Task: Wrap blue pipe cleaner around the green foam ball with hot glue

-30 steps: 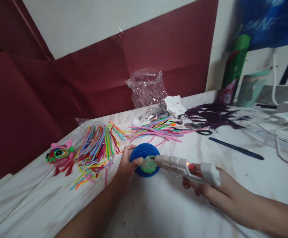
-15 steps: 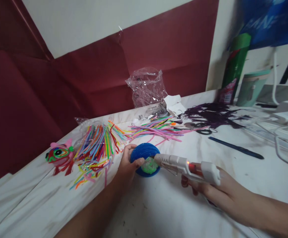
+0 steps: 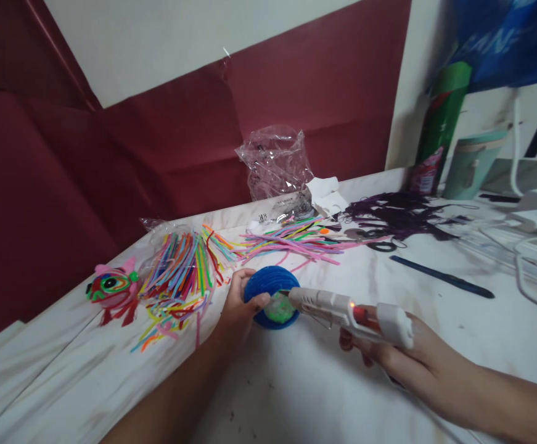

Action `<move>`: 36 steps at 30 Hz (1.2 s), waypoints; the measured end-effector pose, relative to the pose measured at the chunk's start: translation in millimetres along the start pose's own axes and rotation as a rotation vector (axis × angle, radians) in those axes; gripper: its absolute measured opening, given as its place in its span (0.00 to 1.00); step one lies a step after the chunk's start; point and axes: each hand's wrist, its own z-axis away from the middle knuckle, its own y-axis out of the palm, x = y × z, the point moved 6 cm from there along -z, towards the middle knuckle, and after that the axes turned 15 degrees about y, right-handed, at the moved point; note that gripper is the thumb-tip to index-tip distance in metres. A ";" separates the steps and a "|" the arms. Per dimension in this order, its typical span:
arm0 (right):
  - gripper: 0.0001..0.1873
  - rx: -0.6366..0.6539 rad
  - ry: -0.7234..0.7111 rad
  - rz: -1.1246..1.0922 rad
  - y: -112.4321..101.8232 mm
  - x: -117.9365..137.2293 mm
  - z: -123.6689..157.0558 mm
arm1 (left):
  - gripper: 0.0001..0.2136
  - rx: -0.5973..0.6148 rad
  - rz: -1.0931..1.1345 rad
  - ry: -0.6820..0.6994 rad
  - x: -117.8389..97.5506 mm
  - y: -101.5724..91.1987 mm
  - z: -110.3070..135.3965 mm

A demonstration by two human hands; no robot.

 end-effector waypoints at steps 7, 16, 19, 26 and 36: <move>0.10 -0.059 -0.015 -0.034 -1.0 -12.1 1.6 | 0.26 -0.020 0.049 -0.014 1.7 -4.1 0.6; 0.10 -0.061 0.020 -0.005 -2.3 -12.3 -0.8 | 0.25 -0.066 0.050 -0.027 2.1 -6.4 -0.3; 0.09 -0.048 0.030 -0.003 -1.4 -16.5 -0.4 | 0.25 -0.087 0.074 -0.045 3.1 -7.6 -0.1; 0.11 -0.050 0.051 -0.021 0.4 -17.4 -2.3 | 0.25 -0.103 0.098 -0.049 6.5 -8.7 -2.2; 0.09 -0.031 0.067 -0.046 1.7 -20.0 -2.0 | 0.25 -0.118 0.139 -0.047 5.6 -8.1 -1.0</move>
